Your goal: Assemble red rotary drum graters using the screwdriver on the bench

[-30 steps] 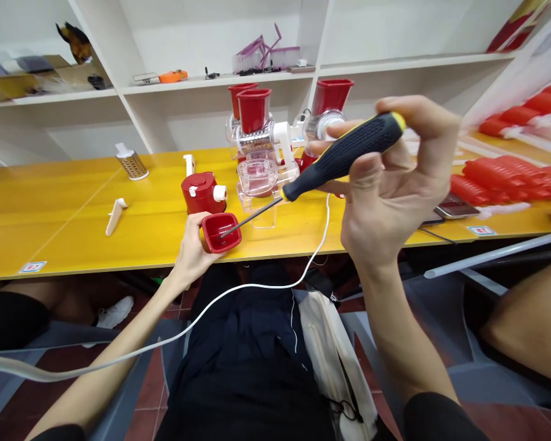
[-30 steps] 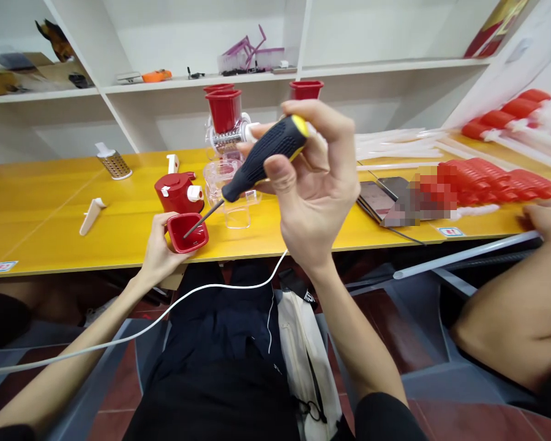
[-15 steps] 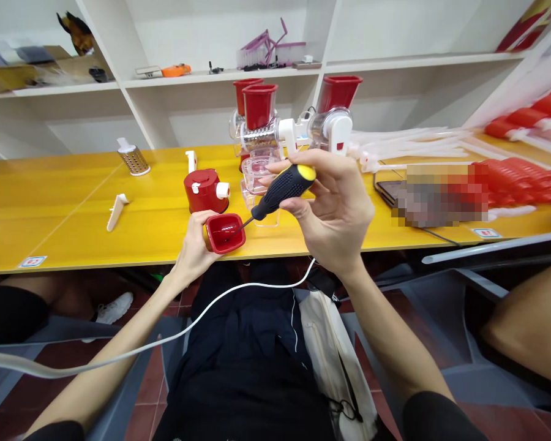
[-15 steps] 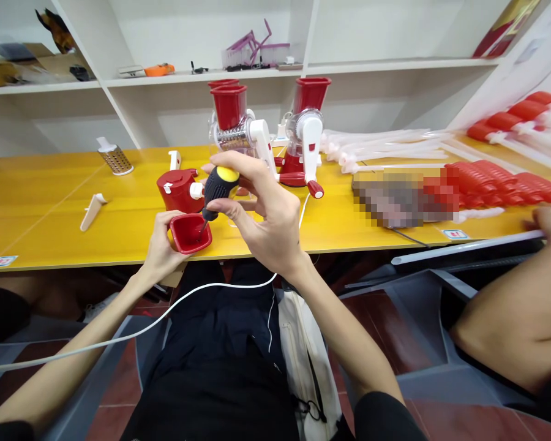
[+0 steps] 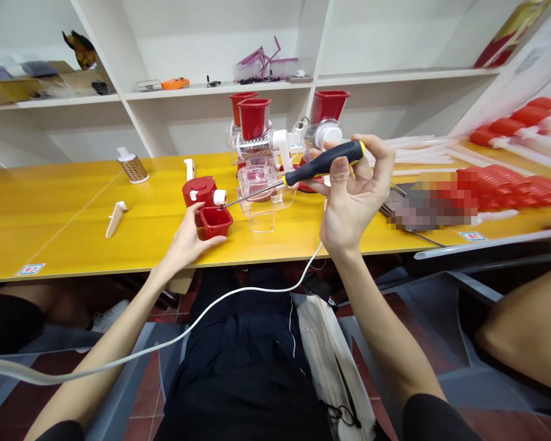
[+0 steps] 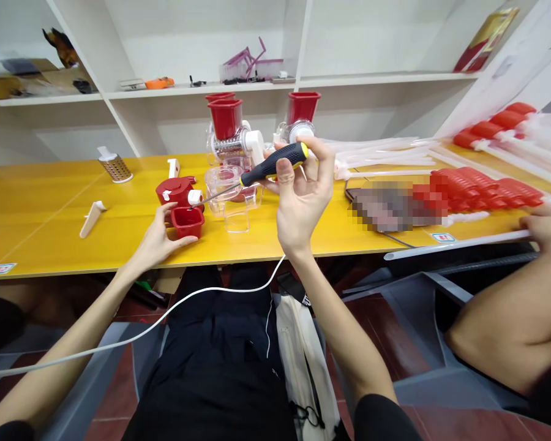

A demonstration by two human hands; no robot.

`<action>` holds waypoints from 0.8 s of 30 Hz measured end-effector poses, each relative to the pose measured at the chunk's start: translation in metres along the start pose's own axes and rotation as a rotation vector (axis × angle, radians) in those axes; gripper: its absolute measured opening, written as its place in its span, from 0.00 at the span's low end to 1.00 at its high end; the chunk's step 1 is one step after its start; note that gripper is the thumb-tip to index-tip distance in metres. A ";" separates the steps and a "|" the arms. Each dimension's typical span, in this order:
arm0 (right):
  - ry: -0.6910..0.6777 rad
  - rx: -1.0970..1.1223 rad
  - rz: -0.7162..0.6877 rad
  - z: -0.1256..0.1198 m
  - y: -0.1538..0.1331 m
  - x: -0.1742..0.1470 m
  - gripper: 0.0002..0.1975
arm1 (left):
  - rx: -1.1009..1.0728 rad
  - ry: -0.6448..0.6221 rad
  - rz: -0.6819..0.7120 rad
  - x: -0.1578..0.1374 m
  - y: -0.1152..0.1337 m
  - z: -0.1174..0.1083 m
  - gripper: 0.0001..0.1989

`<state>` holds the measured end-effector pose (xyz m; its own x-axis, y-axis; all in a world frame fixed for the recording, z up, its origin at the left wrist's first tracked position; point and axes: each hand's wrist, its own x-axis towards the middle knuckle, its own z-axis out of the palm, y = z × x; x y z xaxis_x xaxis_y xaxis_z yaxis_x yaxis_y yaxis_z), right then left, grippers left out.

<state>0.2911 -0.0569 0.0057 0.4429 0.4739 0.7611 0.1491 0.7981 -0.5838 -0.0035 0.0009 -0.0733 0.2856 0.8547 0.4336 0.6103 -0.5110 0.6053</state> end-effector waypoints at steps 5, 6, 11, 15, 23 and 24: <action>0.046 0.035 0.049 0.002 -0.005 -0.001 0.26 | 0.065 0.258 0.209 -0.004 0.012 -0.009 0.39; 0.057 0.047 0.057 0.002 -0.007 0.000 0.25 | 0.074 0.280 0.244 -0.003 0.018 -0.011 0.34; 0.126 0.099 0.109 0.002 -0.012 0.002 0.26 | -0.037 0.285 0.293 0.006 0.049 -0.011 0.15; 0.151 0.134 0.128 0.001 -0.016 0.004 0.26 | -0.246 0.375 0.241 0.015 0.058 -0.002 0.08; 0.260 0.181 0.103 -0.003 -0.029 0.009 0.26 | -0.641 0.474 0.137 0.027 0.073 -0.004 0.13; 0.266 0.187 0.098 -0.005 -0.032 0.010 0.26 | -0.659 0.483 0.127 0.026 0.075 -0.006 0.14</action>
<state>0.2947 -0.0795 0.0303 0.6656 0.4582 0.5891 -0.0597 0.8195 -0.5700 0.0454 -0.0157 -0.0126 -0.1179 0.7297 0.6735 -0.0064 -0.6788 0.7343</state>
